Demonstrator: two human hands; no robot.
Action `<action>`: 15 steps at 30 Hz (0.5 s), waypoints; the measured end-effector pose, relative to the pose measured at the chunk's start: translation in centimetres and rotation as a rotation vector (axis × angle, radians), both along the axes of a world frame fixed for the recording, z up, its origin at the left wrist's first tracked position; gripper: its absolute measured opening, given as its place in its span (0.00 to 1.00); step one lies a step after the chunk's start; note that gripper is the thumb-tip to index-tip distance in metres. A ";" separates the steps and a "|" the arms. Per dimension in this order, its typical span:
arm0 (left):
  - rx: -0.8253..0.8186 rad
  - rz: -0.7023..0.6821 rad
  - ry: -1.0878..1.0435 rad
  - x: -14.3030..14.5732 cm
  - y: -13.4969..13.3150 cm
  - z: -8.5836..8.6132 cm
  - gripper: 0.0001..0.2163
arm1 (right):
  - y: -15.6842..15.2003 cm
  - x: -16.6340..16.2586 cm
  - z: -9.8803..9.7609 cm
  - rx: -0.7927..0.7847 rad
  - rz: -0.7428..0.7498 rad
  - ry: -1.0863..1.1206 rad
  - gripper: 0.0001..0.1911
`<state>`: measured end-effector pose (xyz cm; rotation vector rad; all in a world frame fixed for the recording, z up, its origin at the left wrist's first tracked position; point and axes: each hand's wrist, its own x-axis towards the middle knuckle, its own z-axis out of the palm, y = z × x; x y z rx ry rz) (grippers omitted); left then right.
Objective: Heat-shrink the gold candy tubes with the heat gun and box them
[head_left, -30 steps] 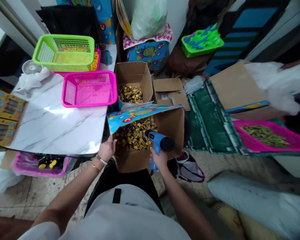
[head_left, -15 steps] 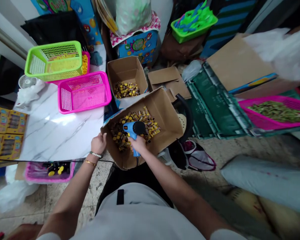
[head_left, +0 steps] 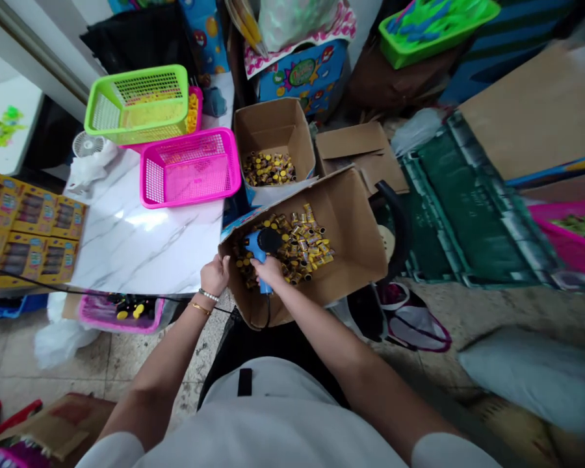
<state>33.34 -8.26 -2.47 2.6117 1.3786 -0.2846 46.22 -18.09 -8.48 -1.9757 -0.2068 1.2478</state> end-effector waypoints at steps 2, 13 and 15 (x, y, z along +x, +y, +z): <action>-0.010 0.004 -0.002 -0.1 -0.2 0.0 0.19 | -0.2 -0.1 -0.5 -0.005 0.026 0.007 0.13; -0.034 0.041 -0.021 -0.6 -1.2 0.1 0.19 | -10.0 2.0 1.0 -0.153 0.197 -0.030 0.15; -0.048 0.037 -0.037 -0.4 -1.4 0.1 0.19 | -13.7 2.7 1.9 -0.206 0.178 -0.070 0.16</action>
